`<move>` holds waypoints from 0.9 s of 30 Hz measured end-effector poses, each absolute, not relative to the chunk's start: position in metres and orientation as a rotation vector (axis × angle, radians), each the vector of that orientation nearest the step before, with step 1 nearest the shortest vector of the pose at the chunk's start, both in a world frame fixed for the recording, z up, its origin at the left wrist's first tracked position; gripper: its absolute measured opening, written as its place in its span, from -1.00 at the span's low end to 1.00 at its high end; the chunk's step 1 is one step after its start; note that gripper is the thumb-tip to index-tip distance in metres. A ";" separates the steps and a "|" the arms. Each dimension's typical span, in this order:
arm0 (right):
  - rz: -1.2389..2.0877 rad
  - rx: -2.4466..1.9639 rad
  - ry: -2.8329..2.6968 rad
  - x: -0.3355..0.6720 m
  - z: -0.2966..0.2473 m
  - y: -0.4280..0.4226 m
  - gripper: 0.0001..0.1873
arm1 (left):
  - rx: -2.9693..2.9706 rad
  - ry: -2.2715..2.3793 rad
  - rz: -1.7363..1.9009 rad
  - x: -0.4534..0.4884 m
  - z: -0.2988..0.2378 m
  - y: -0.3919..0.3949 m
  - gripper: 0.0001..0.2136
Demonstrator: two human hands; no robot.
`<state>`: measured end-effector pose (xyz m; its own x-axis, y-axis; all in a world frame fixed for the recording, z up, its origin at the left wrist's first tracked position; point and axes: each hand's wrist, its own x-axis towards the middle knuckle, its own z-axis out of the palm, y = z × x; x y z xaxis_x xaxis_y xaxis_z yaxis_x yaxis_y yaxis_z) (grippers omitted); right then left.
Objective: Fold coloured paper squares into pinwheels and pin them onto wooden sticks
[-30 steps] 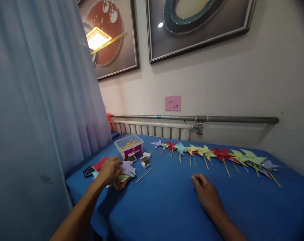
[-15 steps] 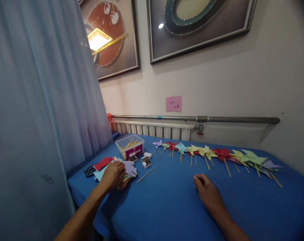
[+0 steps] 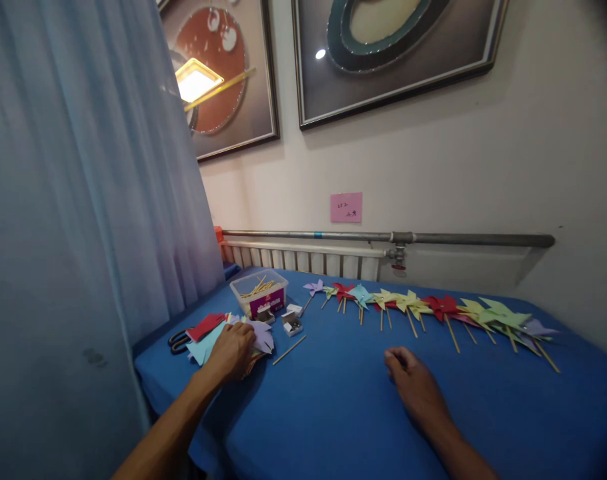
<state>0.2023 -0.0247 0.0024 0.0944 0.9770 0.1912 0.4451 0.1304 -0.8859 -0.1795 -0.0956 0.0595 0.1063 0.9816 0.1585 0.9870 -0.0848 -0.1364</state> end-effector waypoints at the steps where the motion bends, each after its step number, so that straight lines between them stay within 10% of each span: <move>1: 0.736 -1.457 -1.493 0.202 0.003 -0.025 -0.61 | -2.200 -1.962 -0.012 -0.178 0.061 -0.096 -0.76; 17: 0.771 -1.476 -1.482 0.203 0.002 -0.024 -0.54 | -2.193 -1.972 -0.031 -0.180 0.043 -0.105 -0.76; 27: 0.747 -1.465 -1.521 0.204 0.001 -0.024 -0.53 | -1.654 -2.050 -0.897 -0.181 0.063 -0.111 -0.68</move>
